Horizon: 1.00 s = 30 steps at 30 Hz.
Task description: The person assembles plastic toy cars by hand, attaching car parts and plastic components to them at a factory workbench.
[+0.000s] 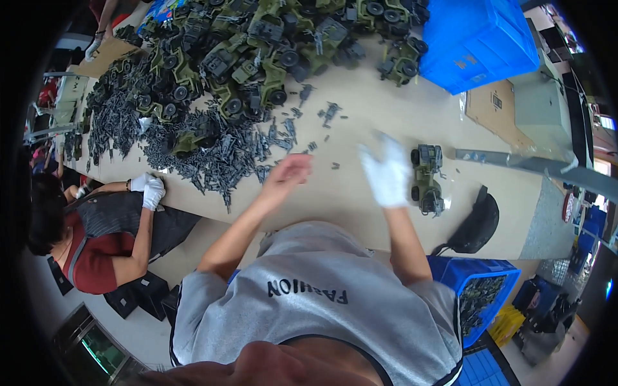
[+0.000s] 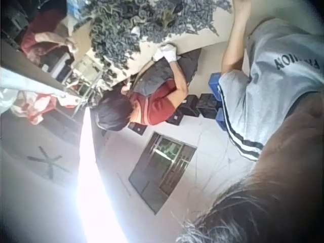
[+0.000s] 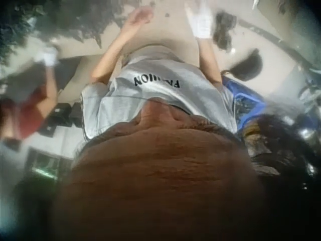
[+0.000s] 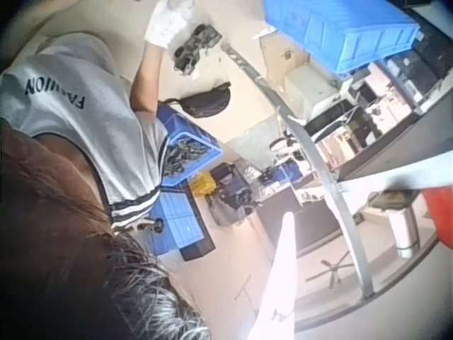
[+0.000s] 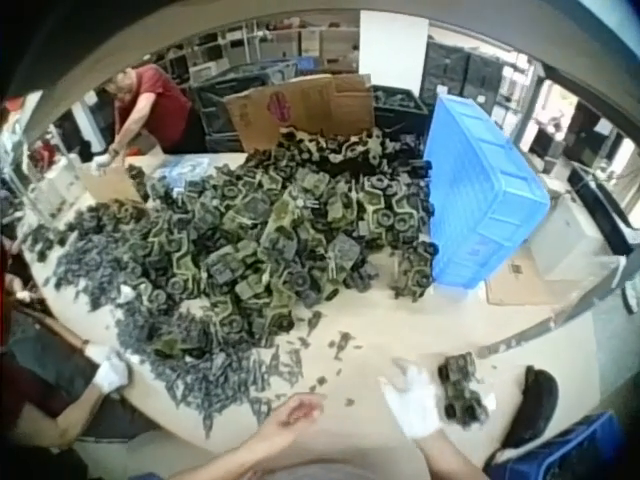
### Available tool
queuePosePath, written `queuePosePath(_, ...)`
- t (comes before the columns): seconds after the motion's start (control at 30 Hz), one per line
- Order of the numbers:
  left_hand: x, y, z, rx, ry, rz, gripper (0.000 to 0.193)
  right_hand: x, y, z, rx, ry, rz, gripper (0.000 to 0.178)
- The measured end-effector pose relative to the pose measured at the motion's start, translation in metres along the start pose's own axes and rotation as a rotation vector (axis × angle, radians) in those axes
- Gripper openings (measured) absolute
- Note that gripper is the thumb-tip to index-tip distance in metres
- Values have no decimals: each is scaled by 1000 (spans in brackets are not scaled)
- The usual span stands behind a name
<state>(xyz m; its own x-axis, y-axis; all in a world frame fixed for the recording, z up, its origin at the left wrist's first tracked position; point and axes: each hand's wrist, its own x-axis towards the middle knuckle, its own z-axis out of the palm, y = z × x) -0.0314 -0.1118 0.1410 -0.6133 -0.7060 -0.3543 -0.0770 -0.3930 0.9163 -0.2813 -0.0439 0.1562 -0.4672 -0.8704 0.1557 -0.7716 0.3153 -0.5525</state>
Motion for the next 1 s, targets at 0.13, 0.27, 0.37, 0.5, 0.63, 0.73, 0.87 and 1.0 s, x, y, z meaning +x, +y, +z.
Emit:
queuePosePath(0.13,-65,206,0,-203,0,670,24,130,-99,152,555,-378,352,82)
queuePosePath(0.27,-102,218,-28,-358,-137,921,27,175,-131,247,917,-324,607,71)
queuePosePath(0.37,-99,225,-52,-549,-380,1140,31,151,-121,244,898,-269,474,64)
queuePosePath(0.5,-109,220,-75,-852,-694,1329,35,114,-70,193,1099,-378,602,57)
queuePosePath(0.63,-54,104,-155,-652,-151,560,67,50,-84,99,1261,-603,505,46)
queuePosePath(0.73,-27,-29,-141,-459,22,39,86,-6,-116,86,683,-845,21,40)
queuePosePath(0.87,-80,-79,-124,-907,-152,-237,81,12,-139,75,45,-903,-371,56)
queuePosePath(1.0,-111,-61,-136,-1211,-31,-136,66,59,-65,160,-391,-279,-832,39)
